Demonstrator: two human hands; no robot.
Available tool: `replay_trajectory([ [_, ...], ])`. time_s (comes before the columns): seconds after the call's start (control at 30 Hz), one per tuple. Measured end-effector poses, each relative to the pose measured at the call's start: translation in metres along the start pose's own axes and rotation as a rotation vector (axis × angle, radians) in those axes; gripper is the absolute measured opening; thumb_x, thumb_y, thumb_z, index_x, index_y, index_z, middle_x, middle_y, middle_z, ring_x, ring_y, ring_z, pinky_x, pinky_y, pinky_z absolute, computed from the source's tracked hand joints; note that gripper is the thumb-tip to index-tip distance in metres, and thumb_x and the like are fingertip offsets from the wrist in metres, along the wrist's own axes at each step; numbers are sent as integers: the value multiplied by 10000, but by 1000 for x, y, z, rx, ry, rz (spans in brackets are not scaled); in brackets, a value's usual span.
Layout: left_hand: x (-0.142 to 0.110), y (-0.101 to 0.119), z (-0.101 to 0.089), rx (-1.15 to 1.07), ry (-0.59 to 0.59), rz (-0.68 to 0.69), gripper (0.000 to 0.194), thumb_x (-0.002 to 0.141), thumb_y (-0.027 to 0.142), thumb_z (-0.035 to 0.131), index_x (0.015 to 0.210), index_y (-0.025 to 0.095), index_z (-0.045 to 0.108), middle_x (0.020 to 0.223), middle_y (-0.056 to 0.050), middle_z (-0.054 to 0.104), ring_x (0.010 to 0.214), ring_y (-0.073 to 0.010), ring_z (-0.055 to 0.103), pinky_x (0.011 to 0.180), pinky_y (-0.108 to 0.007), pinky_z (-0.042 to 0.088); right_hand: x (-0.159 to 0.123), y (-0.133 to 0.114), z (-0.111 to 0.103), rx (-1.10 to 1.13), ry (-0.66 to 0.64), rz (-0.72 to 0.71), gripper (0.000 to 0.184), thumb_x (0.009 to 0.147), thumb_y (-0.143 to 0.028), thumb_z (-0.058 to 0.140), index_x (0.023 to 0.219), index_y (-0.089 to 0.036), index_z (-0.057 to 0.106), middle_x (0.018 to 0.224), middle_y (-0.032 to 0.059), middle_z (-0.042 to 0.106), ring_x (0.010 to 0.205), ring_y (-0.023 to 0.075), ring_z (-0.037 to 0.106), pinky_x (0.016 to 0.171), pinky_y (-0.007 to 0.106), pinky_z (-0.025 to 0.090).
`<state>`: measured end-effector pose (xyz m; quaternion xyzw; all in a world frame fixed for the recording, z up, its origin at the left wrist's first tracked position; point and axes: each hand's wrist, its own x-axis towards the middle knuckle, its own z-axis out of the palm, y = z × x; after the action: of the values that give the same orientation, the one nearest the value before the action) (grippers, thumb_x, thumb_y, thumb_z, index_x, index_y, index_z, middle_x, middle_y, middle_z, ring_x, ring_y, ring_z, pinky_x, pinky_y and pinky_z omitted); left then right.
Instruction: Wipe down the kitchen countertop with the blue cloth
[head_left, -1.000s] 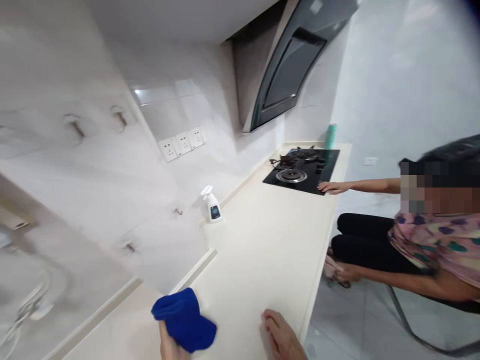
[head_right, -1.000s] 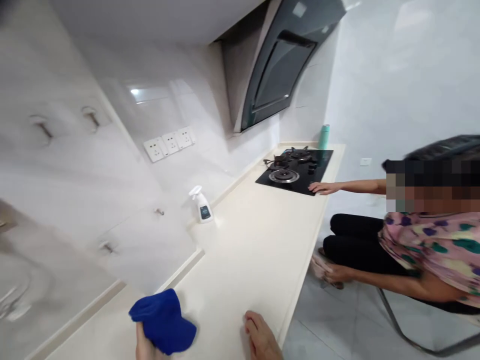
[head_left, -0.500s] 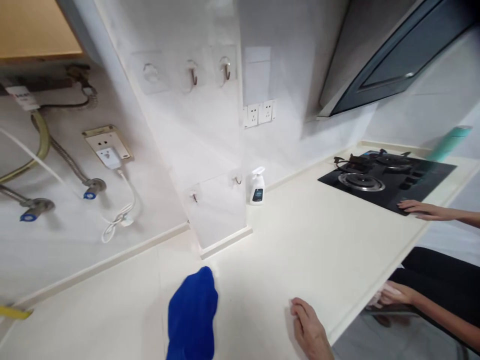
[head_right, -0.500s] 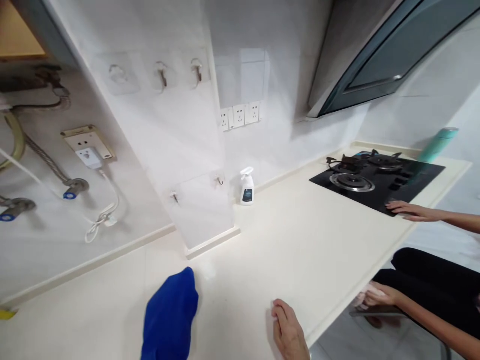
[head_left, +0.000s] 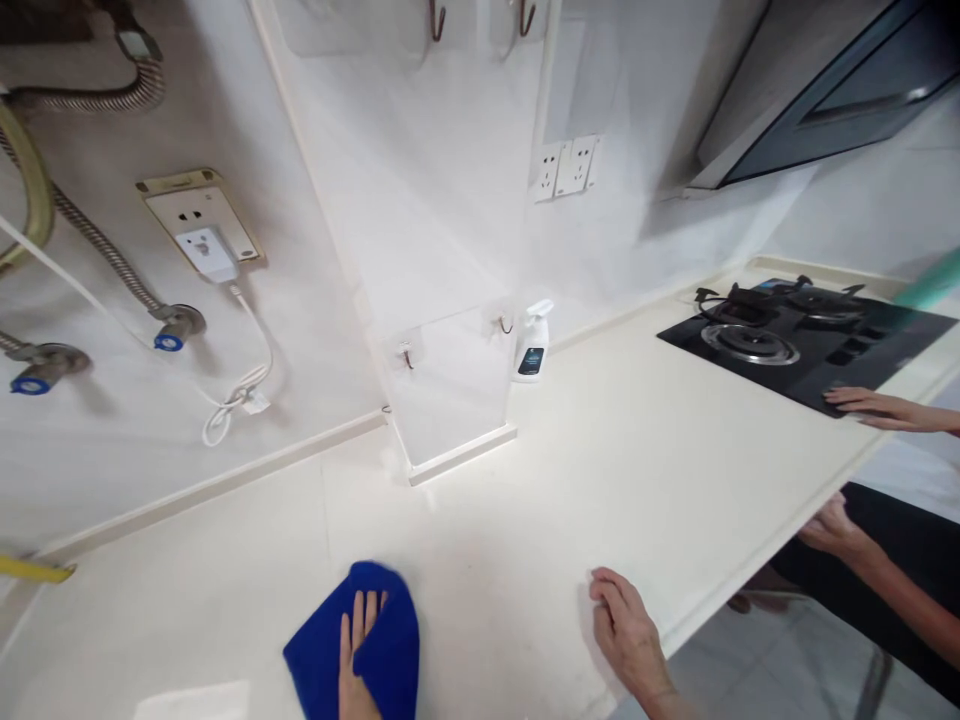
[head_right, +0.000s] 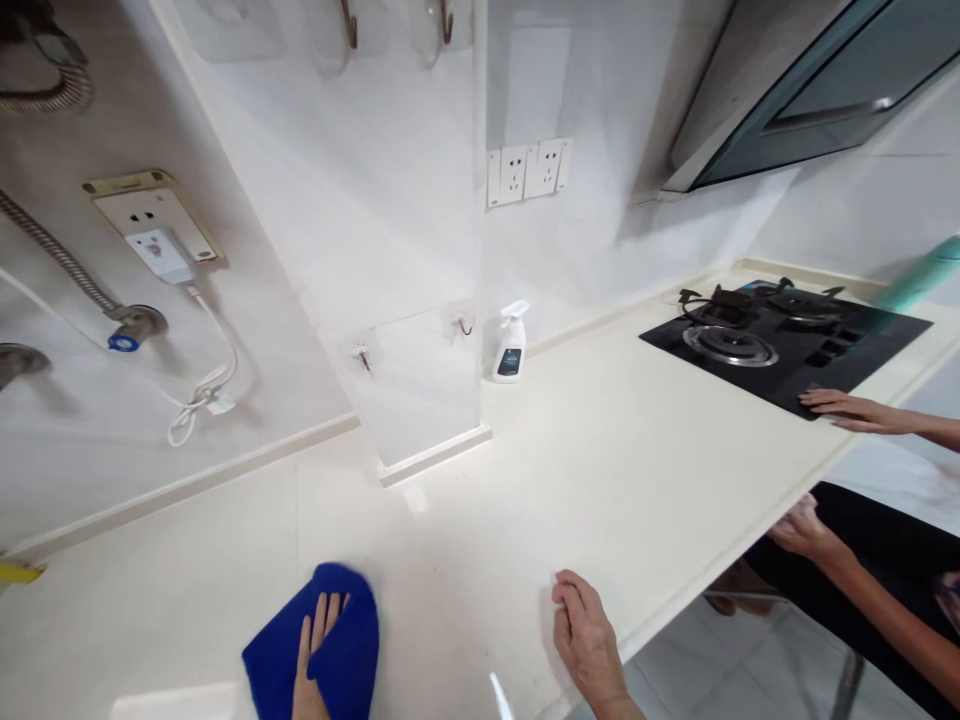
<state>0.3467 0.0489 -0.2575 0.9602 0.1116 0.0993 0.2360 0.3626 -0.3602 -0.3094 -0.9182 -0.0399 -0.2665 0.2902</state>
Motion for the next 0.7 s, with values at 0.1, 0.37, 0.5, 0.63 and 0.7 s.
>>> replay_trajectory([
  [0.1,6,3,14,215,22,342,540,928,318,414,1439,153,467,1464,-137,565,1459,-235,392,1254,-486,241,-1,0,0,-22,-8,0,182,900,-139,420,990,-236,545,1176,90,561,1058,209,592,904,403,544],
  [0.37,84,54,66,157,-109,491,646,922,255,400,1549,199,257,1609,-96,372,1552,-219,153,1296,-473,147,1,-3,-1,-69,-43,20,210,869,-103,413,986,-228,534,1173,90,558,1059,206,585,898,395,546],
  [0.5,102,95,99,97,-187,514,643,925,258,375,1552,184,250,1622,-96,346,1553,-196,143,1292,-442,185,4,-6,-3,-51,-44,35,210,861,-104,425,975,-229,547,1171,83,559,1058,204,589,897,389,549],
  [0.63,83,148,130,122,-261,660,703,916,305,413,1567,188,175,1654,-93,269,1555,-260,129,1282,-528,184,6,-7,-2,-9,-19,51,214,860,-99,420,964,-229,554,1153,80,567,1058,201,597,910,389,548],
  [0.7,60,179,145,154,-282,770,719,914,294,404,1572,185,136,1666,-83,238,1551,-268,147,1275,-531,218,6,-5,-1,14,-23,67,222,861,-97,420,980,-228,554,1147,84,575,1065,203,599,929,396,544],
])
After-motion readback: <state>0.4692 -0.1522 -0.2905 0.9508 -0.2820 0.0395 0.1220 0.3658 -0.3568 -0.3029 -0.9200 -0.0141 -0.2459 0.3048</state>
